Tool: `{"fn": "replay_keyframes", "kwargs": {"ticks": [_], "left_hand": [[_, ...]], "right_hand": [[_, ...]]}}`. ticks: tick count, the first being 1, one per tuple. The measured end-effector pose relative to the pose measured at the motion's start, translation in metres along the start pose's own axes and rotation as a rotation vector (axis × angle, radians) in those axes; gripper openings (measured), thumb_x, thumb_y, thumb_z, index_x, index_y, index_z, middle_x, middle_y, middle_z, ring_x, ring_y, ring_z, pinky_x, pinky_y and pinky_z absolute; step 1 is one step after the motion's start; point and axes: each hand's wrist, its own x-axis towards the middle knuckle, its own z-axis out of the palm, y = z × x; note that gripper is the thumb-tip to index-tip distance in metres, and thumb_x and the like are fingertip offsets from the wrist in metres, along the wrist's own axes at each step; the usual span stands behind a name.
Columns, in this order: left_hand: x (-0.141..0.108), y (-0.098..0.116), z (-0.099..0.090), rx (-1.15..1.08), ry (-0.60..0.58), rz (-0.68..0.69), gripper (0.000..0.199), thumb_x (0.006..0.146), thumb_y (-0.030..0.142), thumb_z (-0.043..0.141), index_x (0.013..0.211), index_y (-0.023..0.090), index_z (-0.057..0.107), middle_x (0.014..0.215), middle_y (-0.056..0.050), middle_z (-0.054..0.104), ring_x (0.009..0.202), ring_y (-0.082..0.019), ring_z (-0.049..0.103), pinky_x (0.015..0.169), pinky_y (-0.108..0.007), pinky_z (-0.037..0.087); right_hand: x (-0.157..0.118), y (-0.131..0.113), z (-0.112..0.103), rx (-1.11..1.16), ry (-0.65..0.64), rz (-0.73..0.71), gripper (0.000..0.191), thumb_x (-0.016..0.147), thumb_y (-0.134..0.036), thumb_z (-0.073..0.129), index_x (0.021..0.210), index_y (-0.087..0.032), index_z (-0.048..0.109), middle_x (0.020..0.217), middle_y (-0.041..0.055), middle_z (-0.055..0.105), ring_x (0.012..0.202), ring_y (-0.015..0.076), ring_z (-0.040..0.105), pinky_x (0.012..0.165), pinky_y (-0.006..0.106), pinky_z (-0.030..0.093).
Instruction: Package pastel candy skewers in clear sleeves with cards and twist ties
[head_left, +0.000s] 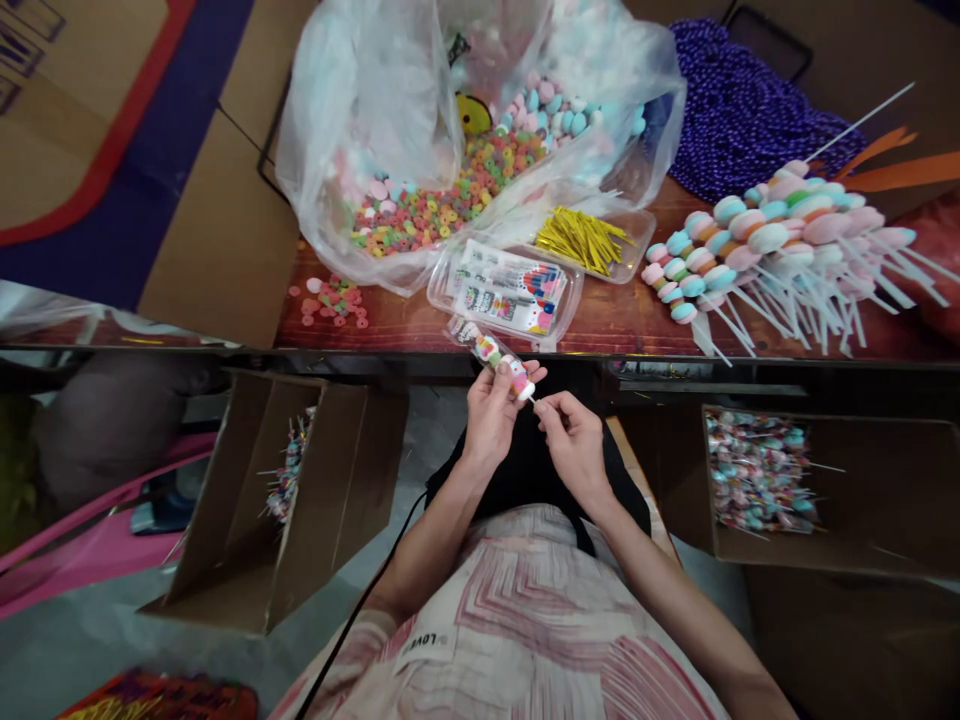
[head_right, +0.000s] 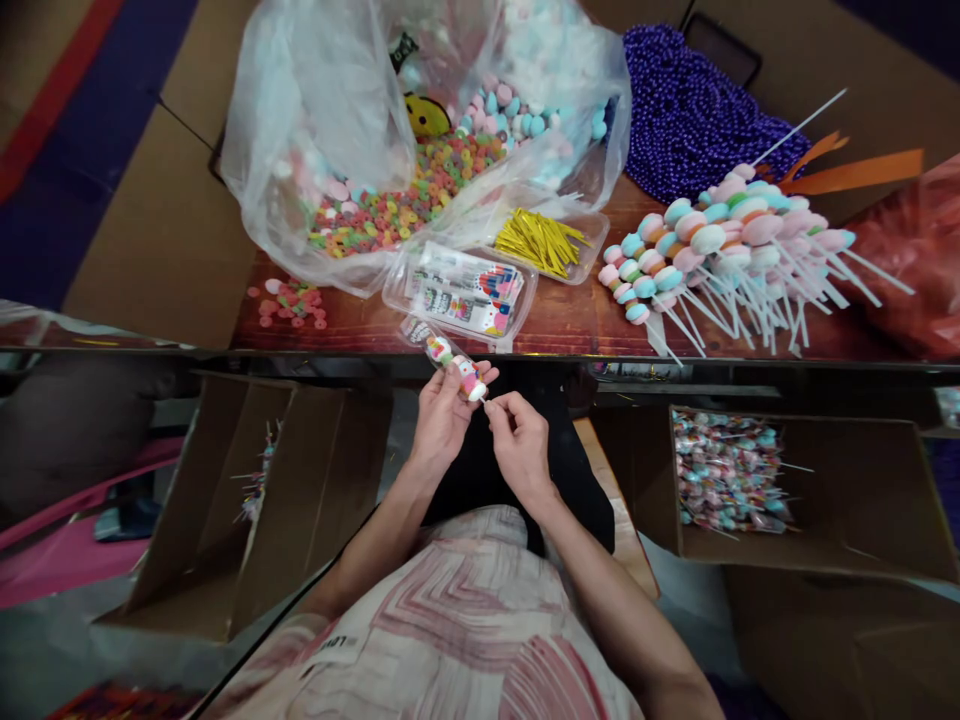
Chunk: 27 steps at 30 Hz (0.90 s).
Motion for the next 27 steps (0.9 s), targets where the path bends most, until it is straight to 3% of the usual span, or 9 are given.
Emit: {"fn": "replay_keyframes", "kwargs": {"ticks": [7,13,16,21,27], "left_hand": [[0.002,0.002,-0.002,0.000,-0.010,-0.012,0.040,0.072,0.046,0.082,0.094,0.018,0.064,0.102,-0.010,0.076,0.109,-0.028,0.071,0.088,-0.035,0.053],[-0.009,-0.010,0.003,0.049,-0.044,-0.049,0.043,0.070,0.048,0.083,0.092,0.016,0.063,0.098,-0.011,0.076,0.108,-0.027,0.071,0.094,-0.038,0.053],[-0.006,-0.004,0.000,0.068,-0.053,-0.024,0.043,0.072,0.048,0.081,0.094,0.015,0.063,0.100,-0.012,0.076,0.105,-0.027,0.072,0.094,-0.039,0.053],[-0.001,0.005,-0.007,0.097,-0.048,0.015,0.043,0.074,0.047,0.080,0.097,0.015,0.065,0.103,-0.011,0.076,0.095,-0.025,0.075,0.085,-0.033,0.055],[-0.008,-0.002,-0.007,0.179,-0.062,0.029,0.042,0.078,0.051,0.075,0.096,0.013,0.068,0.090,-0.011,0.076,0.086,-0.024,0.076,0.075,-0.030,0.056]], "right_hand": [[-0.004,0.010,-0.003,0.109,-0.028,0.119,0.028,0.085,-0.042,0.062,0.070,-0.019,0.059,0.058,-0.0039,0.050,0.051,0.0093,0.041,0.046,0.023,0.031],[0.013,0.012,0.017,0.203,0.029,0.090,0.034,0.084,-0.045,0.063,0.065,-0.019,0.053,0.060,-0.0041,0.050,0.051,0.0077,0.037,0.046,0.022,0.030],[0.013,0.006,0.013,0.156,-0.030,0.075,0.034,0.087,-0.046,0.060,0.067,-0.019,0.055,0.060,-0.0034,0.052,0.051,0.0082,0.040,0.048,0.022,0.032],[0.000,0.004,-0.009,0.035,-0.208,0.055,0.028,0.091,-0.040,0.055,0.075,-0.018,0.065,0.055,-0.0035,0.052,0.052,0.0100,0.044,0.052,0.024,0.034],[0.003,0.006,0.000,0.095,-0.177,0.003,0.027,0.088,-0.039,0.057,0.071,-0.019,0.063,0.051,-0.0048,0.048,0.048,0.0098,0.042,0.050,0.025,0.034]]}}
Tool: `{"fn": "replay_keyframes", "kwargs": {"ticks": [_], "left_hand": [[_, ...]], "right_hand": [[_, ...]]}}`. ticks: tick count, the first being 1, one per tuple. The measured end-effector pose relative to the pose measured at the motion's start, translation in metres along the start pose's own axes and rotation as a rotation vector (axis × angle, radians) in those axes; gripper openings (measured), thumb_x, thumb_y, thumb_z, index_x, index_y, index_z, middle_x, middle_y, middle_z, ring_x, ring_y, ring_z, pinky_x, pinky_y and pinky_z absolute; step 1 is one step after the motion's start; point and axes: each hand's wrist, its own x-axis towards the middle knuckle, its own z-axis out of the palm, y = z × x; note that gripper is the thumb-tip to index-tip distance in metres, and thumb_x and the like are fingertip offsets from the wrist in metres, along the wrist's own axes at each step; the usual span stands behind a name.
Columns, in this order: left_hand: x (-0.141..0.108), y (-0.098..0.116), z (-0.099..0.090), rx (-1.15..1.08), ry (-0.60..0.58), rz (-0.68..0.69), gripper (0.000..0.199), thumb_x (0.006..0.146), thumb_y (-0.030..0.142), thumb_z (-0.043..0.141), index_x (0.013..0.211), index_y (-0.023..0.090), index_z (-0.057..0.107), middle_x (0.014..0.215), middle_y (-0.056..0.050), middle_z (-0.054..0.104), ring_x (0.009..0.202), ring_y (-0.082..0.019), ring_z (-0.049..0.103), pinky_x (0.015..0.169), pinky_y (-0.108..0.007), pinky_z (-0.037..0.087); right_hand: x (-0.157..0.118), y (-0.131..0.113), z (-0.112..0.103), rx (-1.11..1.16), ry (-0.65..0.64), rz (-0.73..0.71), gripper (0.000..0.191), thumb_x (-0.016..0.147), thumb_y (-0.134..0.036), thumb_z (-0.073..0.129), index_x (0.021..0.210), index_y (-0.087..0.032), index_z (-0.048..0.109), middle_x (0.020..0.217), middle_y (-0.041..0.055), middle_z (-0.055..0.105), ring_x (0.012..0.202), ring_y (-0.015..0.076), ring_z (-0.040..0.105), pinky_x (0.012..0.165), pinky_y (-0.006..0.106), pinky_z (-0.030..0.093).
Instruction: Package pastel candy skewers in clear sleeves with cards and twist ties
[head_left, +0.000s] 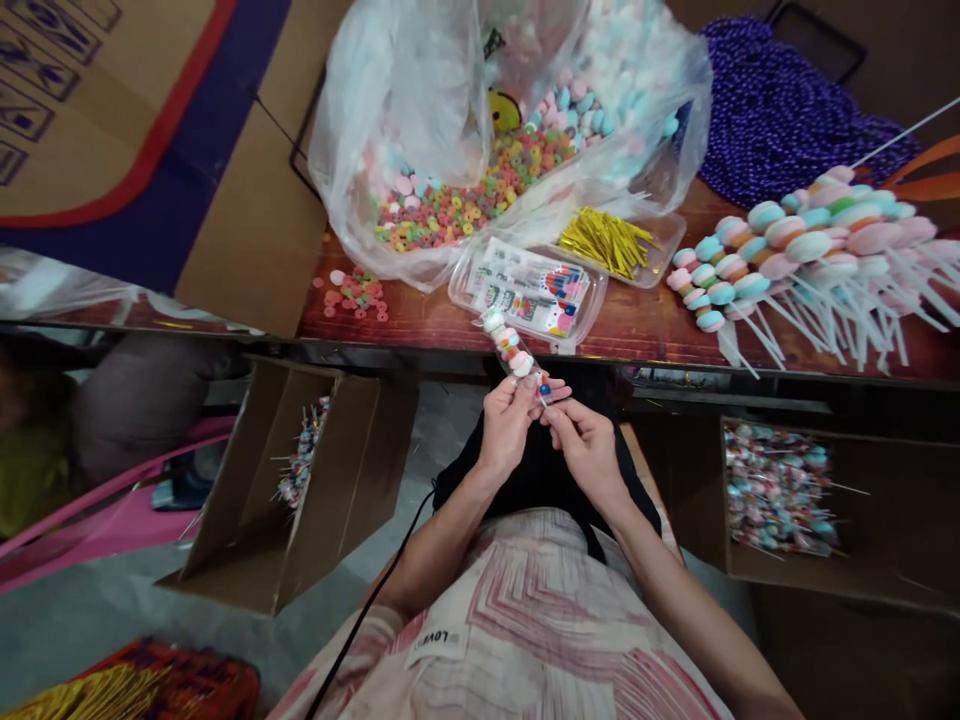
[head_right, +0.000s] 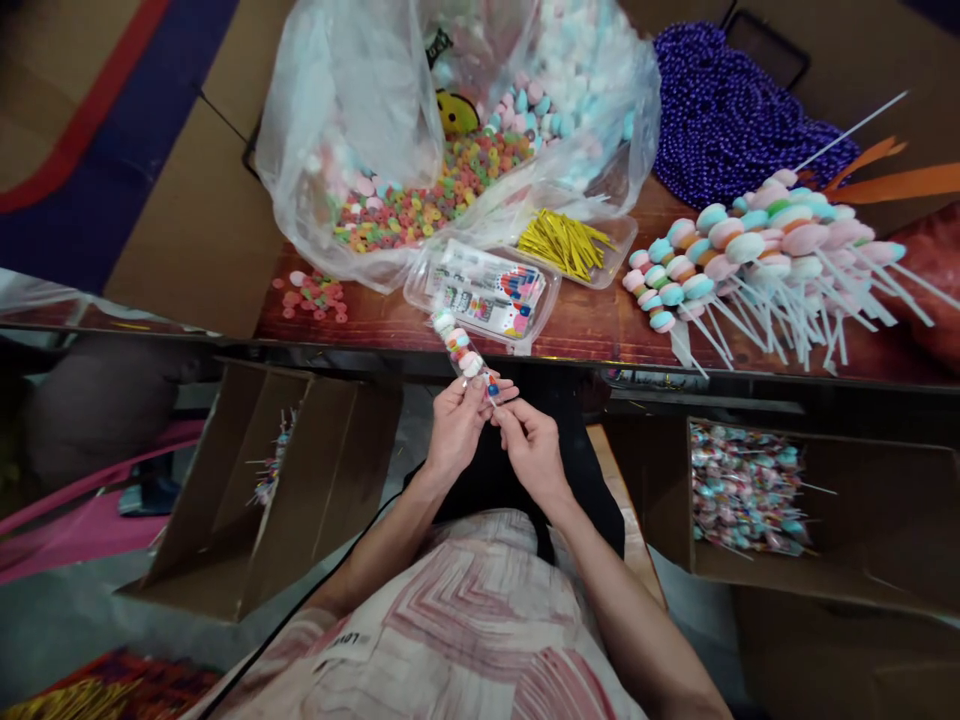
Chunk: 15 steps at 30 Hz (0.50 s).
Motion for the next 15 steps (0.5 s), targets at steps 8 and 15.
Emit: {"fn": "replay_keyframes", "kwargs": {"ticks": [8,15], "left_hand": [[-0.003,0.001,-0.006,0.081,-0.001,0.145,0.028,0.087,0.042,0.068,0.099,0.017,0.072,0.099,-0.009,0.077,0.088,-0.018,0.072,0.080,-0.028,0.053],[-0.011,0.033,-0.006,-0.042,-0.221,0.040,0.035,0.085,0.044,0.070,0.111,0.020,0.072,0.091,-0.007,0.072,0.068,-0.013,0.061,0.069,-0.029,0.053]], "right_hand": [[0.009,-0.010,0.014,0.073,-0.042,-0.020,0.029,0.091,-0.046,0.057,0.078,-0.020,0.062,0.067,-0.0018,0.057,0.058,0.0109,0.046,0.056,0.025,0.037],[0.019,-0.034,0.025,0.444,-0.188,0.189,0.041,0.088,-0.050,0.059,0.061,-0.019,0.056,0.039,-0.0070,0.039,0.039,0.0076,0.029,0.047,0.025,0.026]]}}
